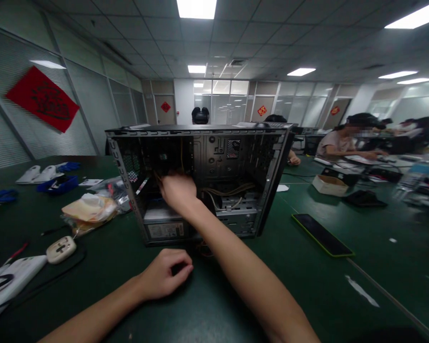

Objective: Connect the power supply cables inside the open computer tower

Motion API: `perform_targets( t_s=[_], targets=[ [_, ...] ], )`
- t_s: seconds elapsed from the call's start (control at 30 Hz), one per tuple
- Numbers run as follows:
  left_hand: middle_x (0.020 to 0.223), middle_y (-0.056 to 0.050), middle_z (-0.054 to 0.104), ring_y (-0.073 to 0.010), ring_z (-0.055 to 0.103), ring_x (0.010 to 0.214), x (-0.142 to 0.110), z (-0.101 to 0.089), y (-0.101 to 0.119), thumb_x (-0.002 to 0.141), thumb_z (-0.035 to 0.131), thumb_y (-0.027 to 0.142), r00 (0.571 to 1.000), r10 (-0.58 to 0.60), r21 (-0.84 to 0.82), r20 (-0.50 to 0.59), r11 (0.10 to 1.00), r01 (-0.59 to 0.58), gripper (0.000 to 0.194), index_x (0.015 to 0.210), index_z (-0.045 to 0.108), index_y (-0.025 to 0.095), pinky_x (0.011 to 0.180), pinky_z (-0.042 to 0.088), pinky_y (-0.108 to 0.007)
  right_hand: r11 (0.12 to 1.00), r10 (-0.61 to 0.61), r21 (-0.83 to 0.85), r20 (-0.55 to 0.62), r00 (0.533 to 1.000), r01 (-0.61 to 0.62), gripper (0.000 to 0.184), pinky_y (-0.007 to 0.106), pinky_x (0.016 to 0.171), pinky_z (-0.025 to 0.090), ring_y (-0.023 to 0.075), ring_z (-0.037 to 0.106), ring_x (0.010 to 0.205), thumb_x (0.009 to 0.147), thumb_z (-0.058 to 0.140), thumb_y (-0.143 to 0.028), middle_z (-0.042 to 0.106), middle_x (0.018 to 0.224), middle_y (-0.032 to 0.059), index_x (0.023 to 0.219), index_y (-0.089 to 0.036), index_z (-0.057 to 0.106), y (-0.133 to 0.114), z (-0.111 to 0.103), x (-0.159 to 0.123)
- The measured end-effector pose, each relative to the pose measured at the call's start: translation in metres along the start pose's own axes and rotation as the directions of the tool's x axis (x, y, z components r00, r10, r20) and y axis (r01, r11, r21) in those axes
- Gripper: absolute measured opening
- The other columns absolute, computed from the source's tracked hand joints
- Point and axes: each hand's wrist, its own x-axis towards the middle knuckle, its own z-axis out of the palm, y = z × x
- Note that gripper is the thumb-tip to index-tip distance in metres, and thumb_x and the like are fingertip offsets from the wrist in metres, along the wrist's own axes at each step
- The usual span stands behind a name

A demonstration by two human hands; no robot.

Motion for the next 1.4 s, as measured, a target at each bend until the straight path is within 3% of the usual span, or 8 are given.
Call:
perform_targets(
  t_s=[0.17, 0.67, 1.03, 1.23, 1.4],
  targets=[
    [0.072, -0.004, 0.065, -0.0139, 0.058, 0.063, 0.0, -0.002, -0.002, 0.092, 0.053, 0.024, 1.0, -0.019, 0.018, 0.006, 1.0, 0.019, 0.018, 0.083, 0.066, 0.015, 0.061, 0.04, -0.024, 0.998, 0.042, -0.041, -0.03, 0.999, -0.043, 0.035, 0.032, 0.075, 0.054, 0.0265, 0.071, 0.094, 0.104, 0.044, -0.039, 0.075, 0.107, 0.0114, 0.107, -0.02, 0.074, 0.001, 0.013, 0.014],
    [0.068, -0.003, 0.066, -0.0166, 0.06, 0.061, -0.001, 0.002, 0.001, 0.093, 0.054, 0.023, 0.99, 0.113, 0.158, 0.084, 0.979, -0.125, 0.018, 0.085, 0.068, 0.016, 0.063, 0.04, -0.027, 0.986, 0.149, -0.055, -0.107, 0.983, -0.156, 0.039, 0.035, 0.076, 0.054, 0.0278, 0.073, 0.091, 0.103, 0.043, -0.038, 0.075, 0.1, 0.0159, 0.102, -0.018, 0.076, -0.006, 0.029, 0.012],
    [0.069, -0.003, 0.067, -0.0153, 0.062, 0.06, -0.001, 0.005, 0.002, 0.089, 0.055, 0.019, 0.985, 0.147, 0.1, 0.089, 0.983, -0.156, 0.013, 0.082, 0.066, 0.016, 0.061, 0.04, -0.027, 0.981, 0.186, -0.033, -0.156, 0.97, -0.193, 0.034, 0.033, 0.076, 0.056, 0.0273, 0.073, 0.091, 0.1, 0.045, -0.027, 0.074, 0.096, 0.019, 0.098, -0.013, 0.076, -0.017, 0.034, 0.017],
    [0.064, -0.002, 0.064, -0.0151, 0.058, 0.057, 0.002, 0.011, 0.001, 0.082, 0.055, 0.013, 0.99, 0.125, 0.091, 0.063, 0.987, -0.13, 0.012, 0.072, 0.061, 0.016, 0.057, 0.038, -0.027, 0.983, 0.185, 0.021, -0.117, 0.976, -0.183, 0.03, 0.03, 0.077, 0.056, 0.0247, 0.074, 0.091, 0.098, 0.046, -0.017, 0.074, 0.099, 0.0179, 0.1, -0.013, 0.075, -0.022, 0.033, 0.022],
    [0.072, -0.005, 0.068, -0.0171, 0.062, 0.065, 0.003, 0.013, 0.003, 0.085, 0.055, 0.014, 0.994, 0.053, 0.052, 0.096, 0.997, -0.058, 0.012, 0.08, 0.066, 0.016, 0.064, 0.044, -0.026, 0.985, 0.171, 0.055, -0.12, 0.978, -0.166, 0.032, 0.033, 0.076, 0.057, 0.0263, 0.073, 0.093, 0.098, 0.044, -0.016, 0.075, 0.098, 0.0165, 0.1, -0.014, 0.075, -0.02, 0.032, 0.023]
  ],
)
